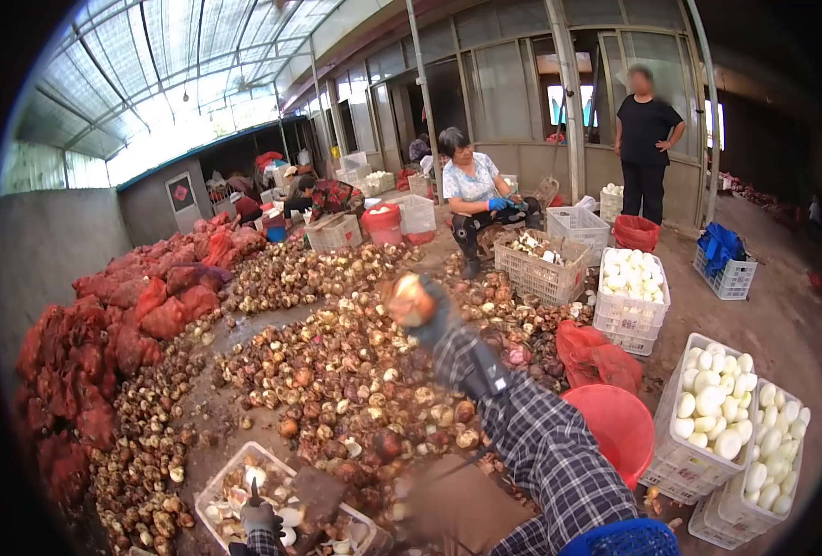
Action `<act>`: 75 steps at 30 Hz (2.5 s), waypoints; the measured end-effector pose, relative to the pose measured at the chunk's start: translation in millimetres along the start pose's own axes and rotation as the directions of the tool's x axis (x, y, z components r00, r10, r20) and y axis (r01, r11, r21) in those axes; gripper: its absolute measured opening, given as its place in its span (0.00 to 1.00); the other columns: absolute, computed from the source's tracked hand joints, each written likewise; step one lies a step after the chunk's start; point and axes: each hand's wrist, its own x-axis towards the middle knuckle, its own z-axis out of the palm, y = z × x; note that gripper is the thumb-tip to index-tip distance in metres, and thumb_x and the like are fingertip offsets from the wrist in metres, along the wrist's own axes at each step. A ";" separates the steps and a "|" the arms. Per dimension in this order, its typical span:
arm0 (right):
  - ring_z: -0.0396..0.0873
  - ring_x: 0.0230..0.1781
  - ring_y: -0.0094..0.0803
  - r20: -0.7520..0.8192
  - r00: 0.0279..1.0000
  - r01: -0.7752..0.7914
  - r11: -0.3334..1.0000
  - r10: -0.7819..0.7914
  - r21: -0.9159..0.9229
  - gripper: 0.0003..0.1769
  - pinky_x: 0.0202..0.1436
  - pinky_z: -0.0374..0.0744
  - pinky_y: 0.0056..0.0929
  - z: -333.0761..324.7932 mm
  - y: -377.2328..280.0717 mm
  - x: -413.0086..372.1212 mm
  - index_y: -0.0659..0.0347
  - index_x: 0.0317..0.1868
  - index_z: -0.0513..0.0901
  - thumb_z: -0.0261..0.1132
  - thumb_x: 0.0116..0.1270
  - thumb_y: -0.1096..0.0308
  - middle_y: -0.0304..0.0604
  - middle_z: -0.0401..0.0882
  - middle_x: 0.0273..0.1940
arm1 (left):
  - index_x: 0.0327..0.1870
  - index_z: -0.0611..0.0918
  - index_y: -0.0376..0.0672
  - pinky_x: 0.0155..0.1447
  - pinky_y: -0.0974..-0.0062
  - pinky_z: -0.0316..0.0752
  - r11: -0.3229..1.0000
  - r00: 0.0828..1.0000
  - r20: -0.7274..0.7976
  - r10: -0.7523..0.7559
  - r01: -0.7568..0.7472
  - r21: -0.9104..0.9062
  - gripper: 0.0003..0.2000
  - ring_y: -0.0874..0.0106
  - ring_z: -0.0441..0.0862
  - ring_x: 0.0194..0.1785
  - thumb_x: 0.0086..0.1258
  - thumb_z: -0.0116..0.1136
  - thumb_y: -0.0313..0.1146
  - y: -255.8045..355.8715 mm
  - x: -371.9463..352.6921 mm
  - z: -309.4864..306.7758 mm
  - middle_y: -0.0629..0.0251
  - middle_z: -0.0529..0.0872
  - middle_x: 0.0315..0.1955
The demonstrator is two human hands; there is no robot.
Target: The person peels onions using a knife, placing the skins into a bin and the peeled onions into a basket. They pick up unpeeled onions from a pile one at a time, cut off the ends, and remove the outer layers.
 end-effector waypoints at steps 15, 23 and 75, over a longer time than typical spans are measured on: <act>0.78 0.50 0.35 -0.241 0.941 -0.280 0.948 0.239 -0.150 0.26 0.51 0.80 0.36 59.3 53.1 -125.1 0.65 0.56 0.75 0.70 0.58 0.66 0.45 0.79 0.49 | 0.44 0.79 0.32 0.30 0.72 0.76 0.265 0.130 0.357 0.925 -0.894 -0.361 0.24 0.67 0.78 0.22 0.64 0.60 0.49 151.4 -206.1 0.5 0.61 0.80 0.22; 0.76 0.33 0.31 0.057 0.966 -0.236 0.947 0.254 -0.217 0.30 0.37 0.78 0.29 67.9 19.7 -89.2 0.67 0.60 0.68 0.58 0.67 0.53 0.52 0.77 0.49 | 0.53 0.77 0.39 0.37 0.65 0.74 0.349 0.171 0.535 0.827 -0.903 -0.250 0.22 0.59 0.78 0.32 0.58 0.64 0.37 176.6 -184.3 -14.7 0.54 0.80 0.32; 0.75 0.56 0.44 0.036 0.963 -0.262 0.959 0.267 -0.103 0.33 0.59 0.76 0.44 80.9 169.1 -101.8 0.66 0.62 0.67 0.63 0.61 0.56 0.52 0.73 0.56 | 0.53 0.77 0.35 0.33 0.74 0.75 0.656 0.689 0.074 0.721 -0.644 -0.394 0.17 0.72 0.82 0.27 0.68 0.53 0.37 122.2 -138.0 -29.3 0.62 0.83 0.23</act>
